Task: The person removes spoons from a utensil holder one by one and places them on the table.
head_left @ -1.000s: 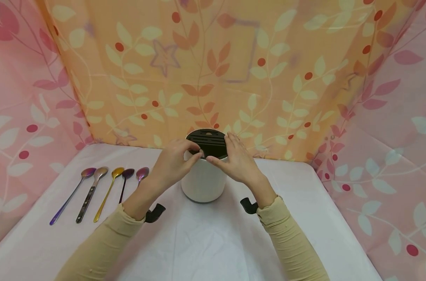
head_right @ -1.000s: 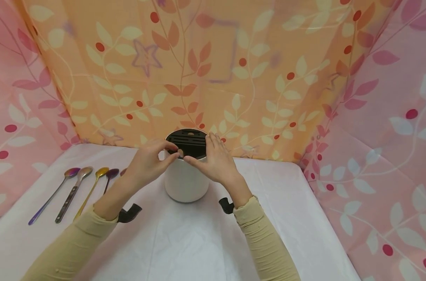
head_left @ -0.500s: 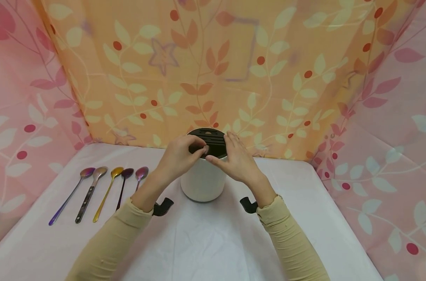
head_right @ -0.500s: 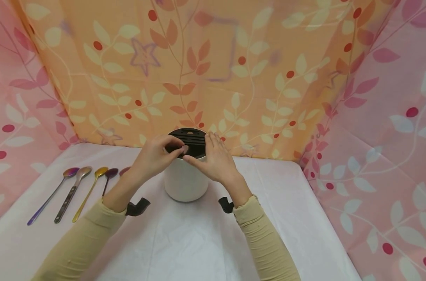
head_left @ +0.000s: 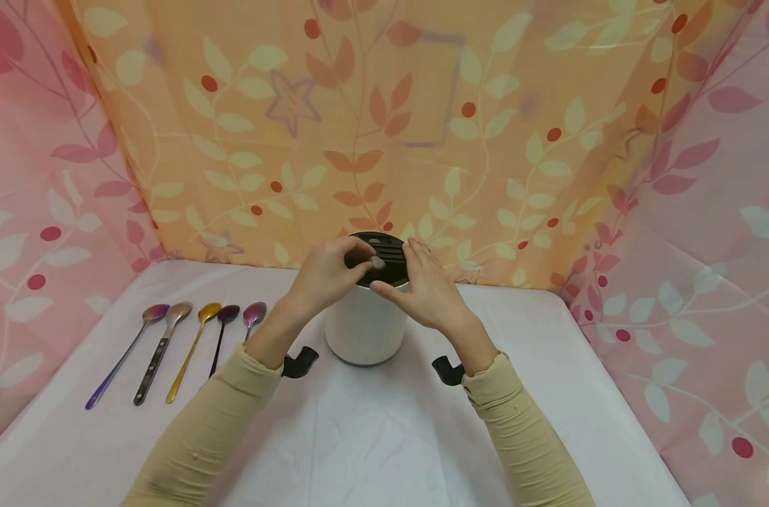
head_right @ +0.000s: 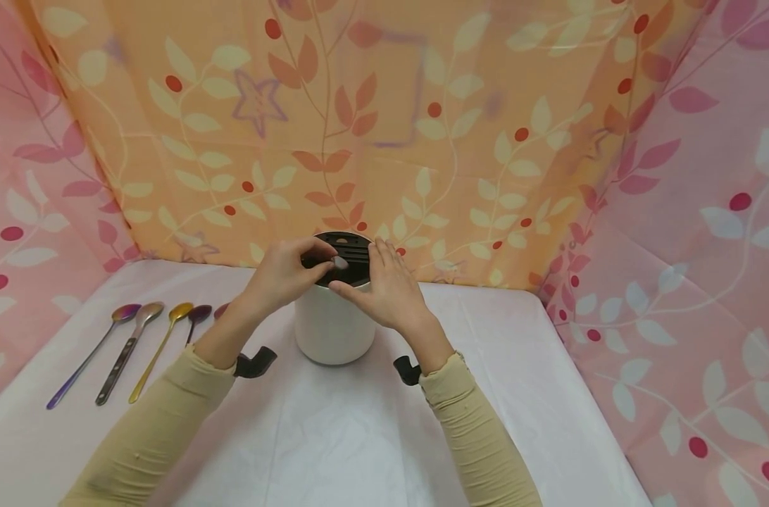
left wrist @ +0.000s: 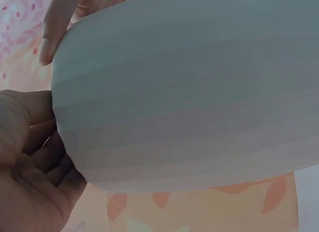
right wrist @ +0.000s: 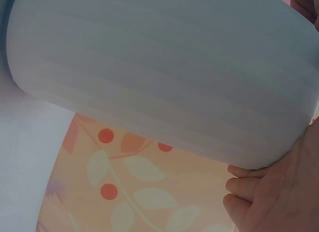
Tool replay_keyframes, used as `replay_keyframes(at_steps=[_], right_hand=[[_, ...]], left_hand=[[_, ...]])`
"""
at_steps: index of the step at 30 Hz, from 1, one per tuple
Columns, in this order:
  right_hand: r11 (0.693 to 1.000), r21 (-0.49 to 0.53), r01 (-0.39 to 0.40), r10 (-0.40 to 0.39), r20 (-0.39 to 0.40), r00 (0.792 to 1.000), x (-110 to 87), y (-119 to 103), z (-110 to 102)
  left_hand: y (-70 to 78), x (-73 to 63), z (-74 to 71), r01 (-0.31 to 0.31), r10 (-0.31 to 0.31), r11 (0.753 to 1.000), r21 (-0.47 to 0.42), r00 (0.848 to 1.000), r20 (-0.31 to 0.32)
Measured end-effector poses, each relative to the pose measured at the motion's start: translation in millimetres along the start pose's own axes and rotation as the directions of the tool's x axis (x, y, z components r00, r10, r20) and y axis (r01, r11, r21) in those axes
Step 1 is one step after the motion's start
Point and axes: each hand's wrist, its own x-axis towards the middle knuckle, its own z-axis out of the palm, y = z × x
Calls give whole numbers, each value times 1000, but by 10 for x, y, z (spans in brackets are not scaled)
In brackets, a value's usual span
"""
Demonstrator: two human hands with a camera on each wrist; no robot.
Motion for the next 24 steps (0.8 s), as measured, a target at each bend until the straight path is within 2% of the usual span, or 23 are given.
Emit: replay_keyframes(at_steps=[6,10,16,24], right_hand=[[1000,-8,-1,1,-1,1000,3,-7,-7],[1000,-8,-6,6,1,1000,2,-15,-11],[1000,-4,-8,8,10,1000,0,-21,-13],[1000,-2,-16,16,15,1000,0,-26,-7]], left_hand=[[10,20,0,-15,15,999,-33,1000,12],[13,32,4,2,0,998,-61,1000,28],[14,53,-4,53,-46,992,-112,997,58],[-15,63,-51,129,-117,970,-207,991,72]])
